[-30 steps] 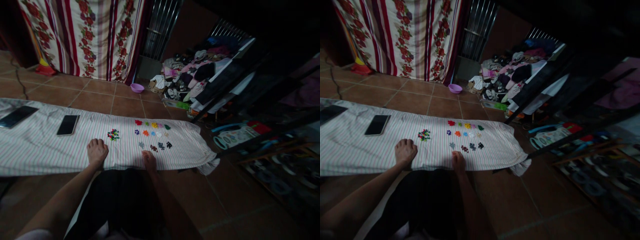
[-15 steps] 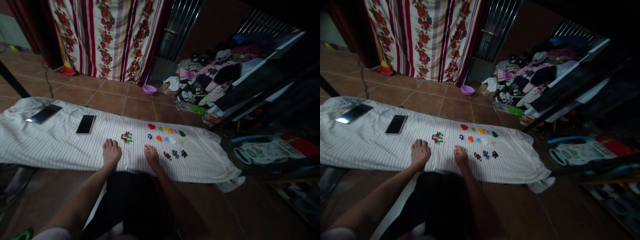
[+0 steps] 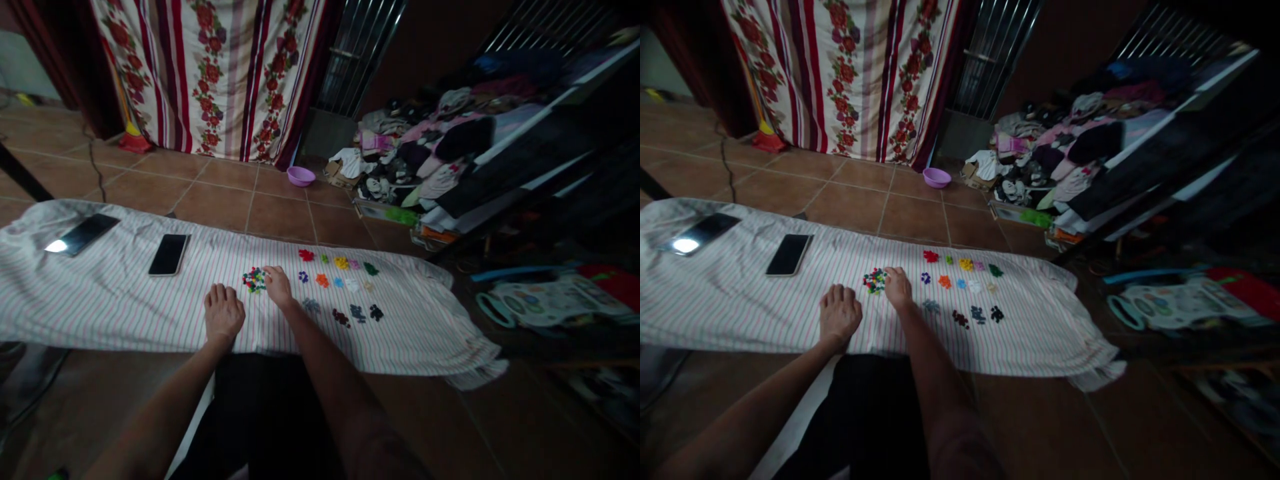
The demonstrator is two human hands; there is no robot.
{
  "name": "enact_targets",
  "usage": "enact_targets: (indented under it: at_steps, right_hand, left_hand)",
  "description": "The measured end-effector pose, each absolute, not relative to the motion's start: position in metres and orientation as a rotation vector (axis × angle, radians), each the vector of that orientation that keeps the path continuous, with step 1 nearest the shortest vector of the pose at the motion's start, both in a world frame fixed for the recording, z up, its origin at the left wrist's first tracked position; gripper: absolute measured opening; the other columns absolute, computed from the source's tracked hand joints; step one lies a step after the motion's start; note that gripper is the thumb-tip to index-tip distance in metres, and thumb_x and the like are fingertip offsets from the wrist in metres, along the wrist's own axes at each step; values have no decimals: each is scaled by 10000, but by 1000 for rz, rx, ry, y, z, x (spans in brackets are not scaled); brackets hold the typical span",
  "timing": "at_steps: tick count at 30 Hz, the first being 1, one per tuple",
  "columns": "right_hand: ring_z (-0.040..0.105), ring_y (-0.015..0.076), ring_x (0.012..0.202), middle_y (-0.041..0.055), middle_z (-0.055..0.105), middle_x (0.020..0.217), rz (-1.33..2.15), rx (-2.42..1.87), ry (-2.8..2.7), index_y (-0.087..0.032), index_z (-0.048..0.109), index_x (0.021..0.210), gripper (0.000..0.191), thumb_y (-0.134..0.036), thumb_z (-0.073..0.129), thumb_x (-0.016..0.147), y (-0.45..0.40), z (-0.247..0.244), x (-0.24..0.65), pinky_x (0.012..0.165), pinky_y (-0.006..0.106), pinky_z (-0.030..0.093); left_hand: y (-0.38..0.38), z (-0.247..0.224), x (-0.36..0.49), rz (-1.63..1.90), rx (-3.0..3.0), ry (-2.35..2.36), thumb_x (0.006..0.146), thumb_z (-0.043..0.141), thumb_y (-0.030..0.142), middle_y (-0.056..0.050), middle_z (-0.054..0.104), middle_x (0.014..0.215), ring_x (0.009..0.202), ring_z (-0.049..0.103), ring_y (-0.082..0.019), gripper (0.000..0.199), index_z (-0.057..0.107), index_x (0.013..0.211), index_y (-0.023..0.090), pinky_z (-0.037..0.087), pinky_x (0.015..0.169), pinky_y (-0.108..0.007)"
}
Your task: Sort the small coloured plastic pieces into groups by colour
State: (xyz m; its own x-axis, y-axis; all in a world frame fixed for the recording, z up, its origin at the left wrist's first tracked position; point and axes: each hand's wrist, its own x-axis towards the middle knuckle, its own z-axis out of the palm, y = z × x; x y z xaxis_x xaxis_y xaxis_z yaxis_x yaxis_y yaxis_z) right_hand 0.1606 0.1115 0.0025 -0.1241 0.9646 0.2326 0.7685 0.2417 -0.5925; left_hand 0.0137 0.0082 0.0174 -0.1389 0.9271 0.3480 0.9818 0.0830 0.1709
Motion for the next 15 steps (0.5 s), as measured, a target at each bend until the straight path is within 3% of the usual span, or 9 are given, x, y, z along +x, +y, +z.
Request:
enact_targets:
  at_steps: [15]
  right_hand:
    - [619, 148, 806, 21, 677, 844, 489, -1637, -1905, -218, 683, 826, 207, -74, 542, 781, 123, -5, 162, 786, 249, 467]
  left_hand:
    - [9, 17, 14, -514, -1940, -2176, 863, 361, 249, -197, 562, 1127, 1180, 461, -327, 270, 577, 959, 118, 338, 954, -444]
